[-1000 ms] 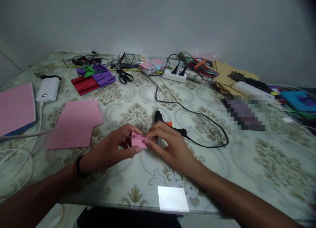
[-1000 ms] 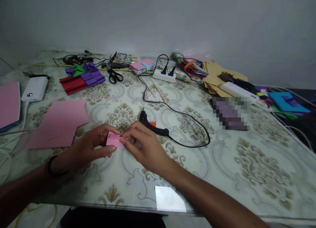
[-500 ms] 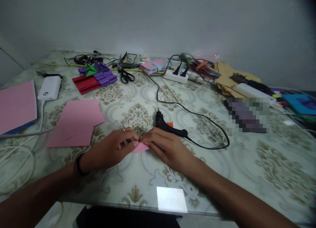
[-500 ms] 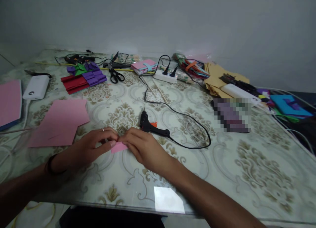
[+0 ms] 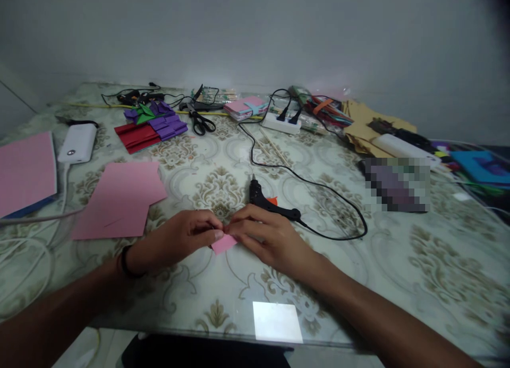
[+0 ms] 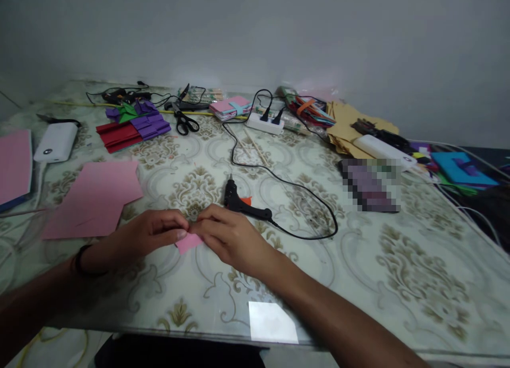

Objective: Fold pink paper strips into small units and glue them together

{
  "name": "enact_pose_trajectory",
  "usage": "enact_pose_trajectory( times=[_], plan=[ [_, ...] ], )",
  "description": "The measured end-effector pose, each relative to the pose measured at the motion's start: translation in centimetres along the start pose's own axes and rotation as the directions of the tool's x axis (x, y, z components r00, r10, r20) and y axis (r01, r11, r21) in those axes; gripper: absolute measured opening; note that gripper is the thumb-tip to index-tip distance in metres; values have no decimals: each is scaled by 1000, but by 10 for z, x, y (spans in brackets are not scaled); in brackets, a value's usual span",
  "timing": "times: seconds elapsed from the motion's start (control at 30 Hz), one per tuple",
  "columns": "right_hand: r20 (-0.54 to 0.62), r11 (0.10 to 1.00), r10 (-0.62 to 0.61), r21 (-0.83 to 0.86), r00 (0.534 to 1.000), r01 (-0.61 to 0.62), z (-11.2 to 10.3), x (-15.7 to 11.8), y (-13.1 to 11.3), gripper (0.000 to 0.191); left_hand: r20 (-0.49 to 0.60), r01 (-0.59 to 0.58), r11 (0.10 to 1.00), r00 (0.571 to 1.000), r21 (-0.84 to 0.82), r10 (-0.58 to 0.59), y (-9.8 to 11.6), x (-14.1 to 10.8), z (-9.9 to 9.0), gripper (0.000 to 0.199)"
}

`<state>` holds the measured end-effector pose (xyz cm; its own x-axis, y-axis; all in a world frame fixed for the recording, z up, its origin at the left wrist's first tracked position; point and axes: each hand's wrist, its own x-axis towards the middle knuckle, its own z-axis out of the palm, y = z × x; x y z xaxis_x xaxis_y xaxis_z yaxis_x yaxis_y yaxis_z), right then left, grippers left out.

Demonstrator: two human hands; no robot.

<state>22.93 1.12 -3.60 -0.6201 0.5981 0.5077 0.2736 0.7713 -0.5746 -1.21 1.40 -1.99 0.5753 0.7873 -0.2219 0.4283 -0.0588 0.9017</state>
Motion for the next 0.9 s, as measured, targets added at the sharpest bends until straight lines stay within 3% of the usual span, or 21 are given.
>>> enact_pose_trajectory(
  times=[0.17,0.33,0.47,0.67,0.9],
  plan=[
    [-30,1000,-16,26,999,17,-2,0,0,16,-14,24,998,1000,-63,-24,-1,1,-1,25],
    [6,995,33,90,999,-33,-1,2,-1,9,-24,-1,1000,1000,-6,1,-1,2,-2,22],
    [53,998,38,47,998,-40,3,1,0,8,-40,-14,998,999,66,17,-4,2,1,17],
    [39,999,-6,-49,999,8,7,-1,1,13,-134,-233,919,948,319,287,-9,3,8,14],
    [88,1000,-22,-6,996,23,8,-1,2,15,-192,-127,882,952,453,236,-2,-1,10,8]
  ],
)
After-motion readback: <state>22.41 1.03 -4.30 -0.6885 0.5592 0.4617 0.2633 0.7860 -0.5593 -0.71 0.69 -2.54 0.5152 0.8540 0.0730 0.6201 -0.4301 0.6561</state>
